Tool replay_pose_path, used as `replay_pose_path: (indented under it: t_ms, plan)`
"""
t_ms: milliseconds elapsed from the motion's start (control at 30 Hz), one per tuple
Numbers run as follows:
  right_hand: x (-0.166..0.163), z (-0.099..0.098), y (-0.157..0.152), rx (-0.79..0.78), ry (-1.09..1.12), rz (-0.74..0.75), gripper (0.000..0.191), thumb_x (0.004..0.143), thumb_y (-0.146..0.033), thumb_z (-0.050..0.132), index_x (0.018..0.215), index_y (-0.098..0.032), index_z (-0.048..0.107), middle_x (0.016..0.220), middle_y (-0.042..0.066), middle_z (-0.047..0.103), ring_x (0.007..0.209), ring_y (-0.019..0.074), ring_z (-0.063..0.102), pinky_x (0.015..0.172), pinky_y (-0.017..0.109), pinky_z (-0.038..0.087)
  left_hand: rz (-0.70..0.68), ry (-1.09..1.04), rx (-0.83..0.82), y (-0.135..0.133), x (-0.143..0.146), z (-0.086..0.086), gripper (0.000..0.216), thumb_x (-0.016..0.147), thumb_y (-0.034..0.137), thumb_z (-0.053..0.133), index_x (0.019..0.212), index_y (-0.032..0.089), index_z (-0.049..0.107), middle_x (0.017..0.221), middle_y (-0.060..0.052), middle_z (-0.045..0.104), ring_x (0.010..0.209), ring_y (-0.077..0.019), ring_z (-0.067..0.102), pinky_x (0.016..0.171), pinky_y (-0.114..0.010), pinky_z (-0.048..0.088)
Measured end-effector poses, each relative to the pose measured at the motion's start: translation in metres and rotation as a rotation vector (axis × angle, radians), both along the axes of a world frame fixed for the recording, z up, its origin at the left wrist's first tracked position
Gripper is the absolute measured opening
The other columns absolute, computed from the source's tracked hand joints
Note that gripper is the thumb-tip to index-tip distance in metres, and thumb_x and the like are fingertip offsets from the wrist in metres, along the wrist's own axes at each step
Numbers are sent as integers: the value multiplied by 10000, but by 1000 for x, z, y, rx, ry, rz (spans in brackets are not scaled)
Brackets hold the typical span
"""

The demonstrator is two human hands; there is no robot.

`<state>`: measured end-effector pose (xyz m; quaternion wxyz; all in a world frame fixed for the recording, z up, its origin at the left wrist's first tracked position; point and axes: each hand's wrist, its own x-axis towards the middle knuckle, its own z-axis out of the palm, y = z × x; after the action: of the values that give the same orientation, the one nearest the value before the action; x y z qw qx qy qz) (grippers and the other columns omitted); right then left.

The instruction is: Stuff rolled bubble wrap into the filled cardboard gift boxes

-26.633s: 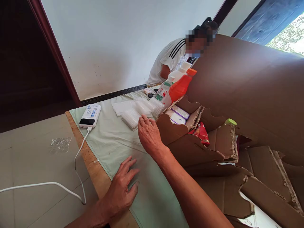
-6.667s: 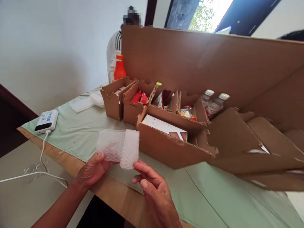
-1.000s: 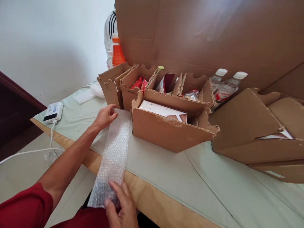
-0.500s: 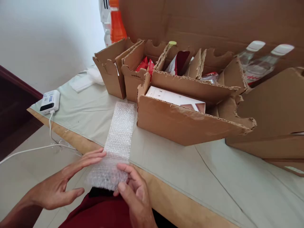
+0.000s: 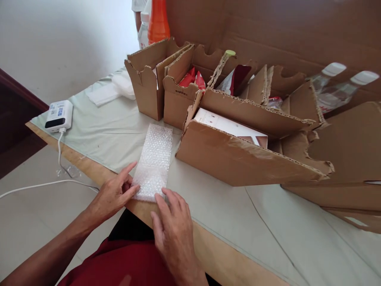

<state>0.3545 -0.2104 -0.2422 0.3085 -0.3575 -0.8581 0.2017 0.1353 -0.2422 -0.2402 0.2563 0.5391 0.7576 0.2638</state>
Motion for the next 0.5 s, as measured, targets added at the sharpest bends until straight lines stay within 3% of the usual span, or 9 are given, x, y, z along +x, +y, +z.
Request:
replay_pose_path:
  t_ms: [133, 233, 333, 400, 500]
  plan:
    - [-15, -9, 9, 122, -192, 50, 366, 920, -68, 513, 1219, -211, 667, 1368, 142, 658, 1253, 322, 607, 918, 493, 563, -23, 44, 62, -3, 0, -2, 552, 903, 273, 536, 1445, 173, 495, 817, -10, 662, 711, -187, 639, 675, -306, 509]
    - [-18, -13, 13, 129, -190, 88, 362, 917, -4, 462, 1111, -204, 693, 1311, 124, 702, 1254, 304, 621, 907, 470, 552, -48, 110, 241, -14, -2, 4, 528, 909, 242, 550, 1431, 185, 500, 1128, -114, 660, 1019, -246, 670, 844, -365, 568]
    - [-18, -7, 17, 83, -119, 116, 354, 921, 11, 441, 1090, -191, 677, 1213, 109, 747, 1155, 264, 679, 901, 442, 541, -241, 116, 333, -29, -3, 12, 590, 852, 127, 557, 1431, 235, 509, 1398, -141, 576, 1304, -292, 559, 1067, -448, 505]
    - [-19, 0, 19, 11, -78, 136, 328, 941, -10, 434, 1071, -200, 668, 1107, 84, 771, 1028, 228, 714, 866, 405, 545, -327, 92, 339, -35, -2, 14, 578, 834, 80, 546, 1387, 250, 557, 1341, -114, 641, 1275, -287, 581, 1081, -465, 495]
    - [-21, 9, 24, -90, -47, 135, 248, 993, -103, 453, 1055, -220, 663, 961, 50, 771, 854, 195, 714, 772, 353, 551, -244, 52, 342, -34, 2, 9, 376, 901, 109, 518, 1231, 222, 658, 1026, -76, 748, 973, -232, 683, 893, -390, 573]
